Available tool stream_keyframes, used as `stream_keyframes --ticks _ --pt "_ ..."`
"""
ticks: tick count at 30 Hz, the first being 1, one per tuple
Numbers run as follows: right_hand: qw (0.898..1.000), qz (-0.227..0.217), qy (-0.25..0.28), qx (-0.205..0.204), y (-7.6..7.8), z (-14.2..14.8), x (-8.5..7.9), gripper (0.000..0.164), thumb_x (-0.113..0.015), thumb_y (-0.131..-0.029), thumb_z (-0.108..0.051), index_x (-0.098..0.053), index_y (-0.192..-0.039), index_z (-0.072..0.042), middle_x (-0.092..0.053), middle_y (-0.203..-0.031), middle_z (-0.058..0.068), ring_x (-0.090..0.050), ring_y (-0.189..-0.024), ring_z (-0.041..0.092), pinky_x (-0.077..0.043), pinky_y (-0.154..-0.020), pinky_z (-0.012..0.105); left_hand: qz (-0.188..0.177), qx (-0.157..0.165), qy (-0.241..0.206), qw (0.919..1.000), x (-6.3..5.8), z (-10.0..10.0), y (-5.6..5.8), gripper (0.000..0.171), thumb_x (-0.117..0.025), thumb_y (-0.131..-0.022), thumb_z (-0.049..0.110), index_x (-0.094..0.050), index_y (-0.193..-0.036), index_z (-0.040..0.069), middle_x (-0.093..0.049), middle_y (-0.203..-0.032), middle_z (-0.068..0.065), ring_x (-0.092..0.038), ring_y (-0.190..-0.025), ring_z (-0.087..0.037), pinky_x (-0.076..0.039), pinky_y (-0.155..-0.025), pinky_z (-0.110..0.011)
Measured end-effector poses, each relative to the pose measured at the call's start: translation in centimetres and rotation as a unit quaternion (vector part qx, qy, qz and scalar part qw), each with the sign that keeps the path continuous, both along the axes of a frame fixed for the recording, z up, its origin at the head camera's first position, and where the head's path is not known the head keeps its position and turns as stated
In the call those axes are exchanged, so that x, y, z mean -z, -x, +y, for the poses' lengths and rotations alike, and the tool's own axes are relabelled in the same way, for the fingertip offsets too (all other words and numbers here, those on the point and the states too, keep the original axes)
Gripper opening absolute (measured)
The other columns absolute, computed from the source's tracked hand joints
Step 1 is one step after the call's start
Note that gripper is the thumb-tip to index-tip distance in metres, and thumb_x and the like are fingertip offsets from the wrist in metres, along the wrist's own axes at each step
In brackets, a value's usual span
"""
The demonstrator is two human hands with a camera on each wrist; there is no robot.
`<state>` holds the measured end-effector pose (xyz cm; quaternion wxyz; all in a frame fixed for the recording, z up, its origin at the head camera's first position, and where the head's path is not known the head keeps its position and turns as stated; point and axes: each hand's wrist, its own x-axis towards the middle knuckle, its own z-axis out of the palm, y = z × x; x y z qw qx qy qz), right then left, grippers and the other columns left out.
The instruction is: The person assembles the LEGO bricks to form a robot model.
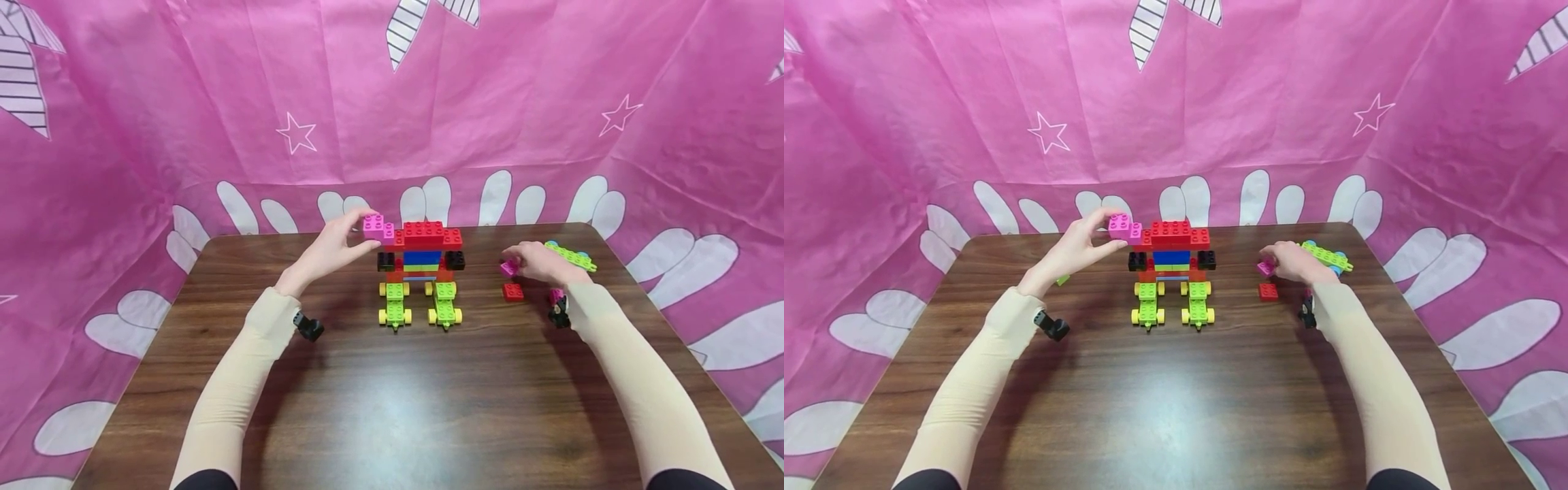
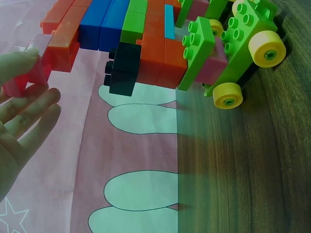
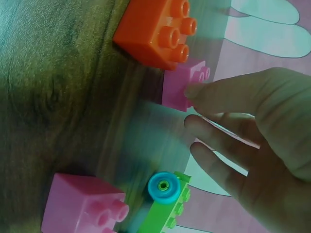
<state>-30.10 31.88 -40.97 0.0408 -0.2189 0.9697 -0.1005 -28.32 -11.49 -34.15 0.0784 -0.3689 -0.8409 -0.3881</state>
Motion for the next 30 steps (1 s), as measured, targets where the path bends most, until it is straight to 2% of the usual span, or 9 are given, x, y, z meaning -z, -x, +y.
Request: stream_keyframes --ticks 5,9,15,20,26,30 --pt "0.999 -0.004 -0.018 0.029 0.3 0.1 0.3 0.036 -0.071 -0.078 -0.009 -0.064 -0.111 0.003 -0.067 -0.1 0.019 -0.062 -0.089 0.029 -0.051 -0.081 0.047 0.002 -0.002 0.001 1.0 0.2 0.0 0.1 0.049 -0.069 -0.085 0.022 -0.047 -0.127 0.012 -0.061 -0.112 -0.002 -0.059 -0.102 -0.017 -0.051 -0.092 -0.034" --pt "0.998 -0.014 -0.033 0.051 0.4 0.4 0.8 0.035 -0.073 -0.078 -0.014 -0.065 -0.108 0.003 -0.068 -0.097 0.018 -0.062 -0.085 0.026 -0.052 -0.079 0.046 -0.003 -0.004 -0.002 1.0 0.3 0.0 0.2 0.049 -0.07 -0.084 0.02 -0.047 -0.126 0.014 -0.061 -0.112 -0.001 -0.059 -0.102 -0.014 -0.052 -0.092 -0.034" --pt "1.0 0.002 -0.016 0.026 0.4 0.4 1.1 0.043 -0.076 -0.077 -0.014 -0.062 -0.115 0.0 -0.064 -0.112 0.021 -0.059 -0.105 0.036 -0.046 -0.092 0.053 -0.002 0.0 -0.005 1.0 0.4 0.0 0.3 0.048 -0.07 -0.084 0.02 -0.047 -0.126 0.015 -0.061 -0.112 0.0 -0.059 -0.1 -0.012 -0.051 -0.093 -0.036" --pt "1.0 -0.003 -0.004 0.029 0.4 0.3 0.9 0.036 -0.075 -0.078 -0.014 -0.065 -0.11 -0.001 -0.066 -0.108 0.02 -0.061 -0.099 0.033 -0.049 -0.088 0.052 -0.001 0.002 -0.009 1.0 0.3 0.0 0.4 0.048 -0.071 -0.083 0.017 -0.047 -0.125 0.015 -0.061 -0.111 -0.001 -0.059 -0.1 -0.013 -0.051 -0.093 -0.04" --pt "0.999 -0.008 0.0 0.047 0.4 0.7 0.5 0.036 -0.072 -0.081 -0.021 -0.064 -0.109 0.001 -0.067 -0.104 0.02 -0.062 -0.096 0.031 -0.049 -0.086 0.051 -0.001 0.0 -0.005 1.0 0.4 0.1 0.4 0.049 -0.07 -0.084 0.019 -0.047 -0.126 0.014 -0.061 -0.113 -0.001 -0.059 -0.101 -0.013 -0.051 -0.093 -0.036" --pt "0.998 0.019 0.013 0.051 0.0 0.4 -0.6 0.035 -0.071 -0.081 -0.023 -0.064 -0.108 -0.002 -0.068 -0.102 0.016 -0.063 -0.095 0.03 -0.05 -0.084 0.05 -0.018 -0.009 -0.003 0.9998 0.4 0.1 0.3 0.054 -0.07 -0.084 0.018 -0.043 -0.131 0.012 -0.061 -0.116 -0.004 -0.061 -0.103 -0.016 -0.051 -0.094 -0.036"
